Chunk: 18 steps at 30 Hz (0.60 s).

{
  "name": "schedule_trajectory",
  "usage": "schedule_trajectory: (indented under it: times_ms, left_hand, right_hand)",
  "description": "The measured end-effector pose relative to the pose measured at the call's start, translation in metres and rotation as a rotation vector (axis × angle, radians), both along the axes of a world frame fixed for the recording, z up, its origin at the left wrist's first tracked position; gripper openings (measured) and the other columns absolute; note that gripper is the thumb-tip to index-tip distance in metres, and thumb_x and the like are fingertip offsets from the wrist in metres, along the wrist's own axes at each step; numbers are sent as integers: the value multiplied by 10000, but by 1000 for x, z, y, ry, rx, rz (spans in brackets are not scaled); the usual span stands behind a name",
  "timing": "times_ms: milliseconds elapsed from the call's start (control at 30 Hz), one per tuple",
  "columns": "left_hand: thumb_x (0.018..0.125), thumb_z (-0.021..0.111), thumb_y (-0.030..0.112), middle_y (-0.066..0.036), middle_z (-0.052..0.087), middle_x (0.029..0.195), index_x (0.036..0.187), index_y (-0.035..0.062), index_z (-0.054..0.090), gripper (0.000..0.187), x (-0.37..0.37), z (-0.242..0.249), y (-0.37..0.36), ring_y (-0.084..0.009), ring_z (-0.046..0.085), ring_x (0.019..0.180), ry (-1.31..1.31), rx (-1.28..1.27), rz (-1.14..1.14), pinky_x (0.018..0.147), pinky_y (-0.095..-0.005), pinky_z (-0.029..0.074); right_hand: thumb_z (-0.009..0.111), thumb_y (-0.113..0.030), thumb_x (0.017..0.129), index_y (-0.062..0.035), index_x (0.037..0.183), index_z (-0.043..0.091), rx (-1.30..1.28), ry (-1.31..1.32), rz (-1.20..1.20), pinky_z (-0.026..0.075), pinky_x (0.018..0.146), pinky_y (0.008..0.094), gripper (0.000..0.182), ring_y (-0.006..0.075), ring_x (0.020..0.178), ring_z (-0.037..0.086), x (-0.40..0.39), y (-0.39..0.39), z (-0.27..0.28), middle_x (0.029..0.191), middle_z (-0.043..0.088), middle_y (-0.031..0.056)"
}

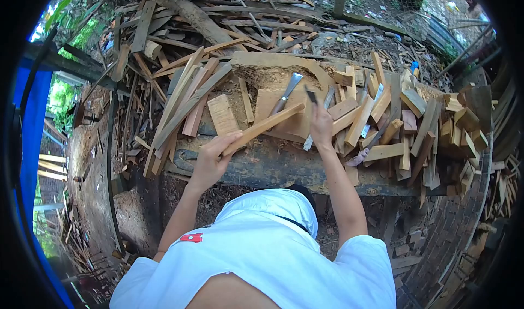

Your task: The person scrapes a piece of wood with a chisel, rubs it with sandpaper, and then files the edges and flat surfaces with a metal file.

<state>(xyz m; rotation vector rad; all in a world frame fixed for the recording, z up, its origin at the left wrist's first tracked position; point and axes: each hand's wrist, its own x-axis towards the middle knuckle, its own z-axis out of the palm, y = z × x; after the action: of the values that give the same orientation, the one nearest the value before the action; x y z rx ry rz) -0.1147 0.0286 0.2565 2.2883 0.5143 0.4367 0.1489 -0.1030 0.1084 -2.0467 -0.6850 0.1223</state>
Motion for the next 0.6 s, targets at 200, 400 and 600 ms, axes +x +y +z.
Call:
schedule_trajectory:
  times_ms: [200, 400, 600]
  left_hand:
    - [673, 641, -149, -131, 618, 1272, 1178, 43, 656, 540, 6, 4, -4, -314, 583, 1195, 21, 24, -38, 1001, -375, 484]
    - [696, 665, -153, -193, 481, 1406, 1416, 161, 467, 809, 11, 4, -2, -343, 545, 1240, 9, 129, 131, 990, -373, 497]
    - [787, 652, -117, -239, 236, 1538, 1549, 250, 104, 1007, -2, 7, 2, -344, 494, 1286, -133, -1047, 72, 1020, -442, 497]
  right_hand:
    - [555, 19, 893, -30, 1214, 584, 139, -222, 361, 498, 901, 436, 326, 386, 1107, 603, -67, 12, 38, 1203, 624, 196]
    - [548, -31, 913, -6, 1185, 590, 175, -235, 341, 488, 945, 449, 277, 384, 1160, 581, -67, 1, 14, 1194, 632, 209]
    - [517, -56, 952, -1, 1186, 584, 89, -5, 195, 481, 933, 437, 249, 387, 1145, 583, -57, 5, 2, 1189, 629, 206]
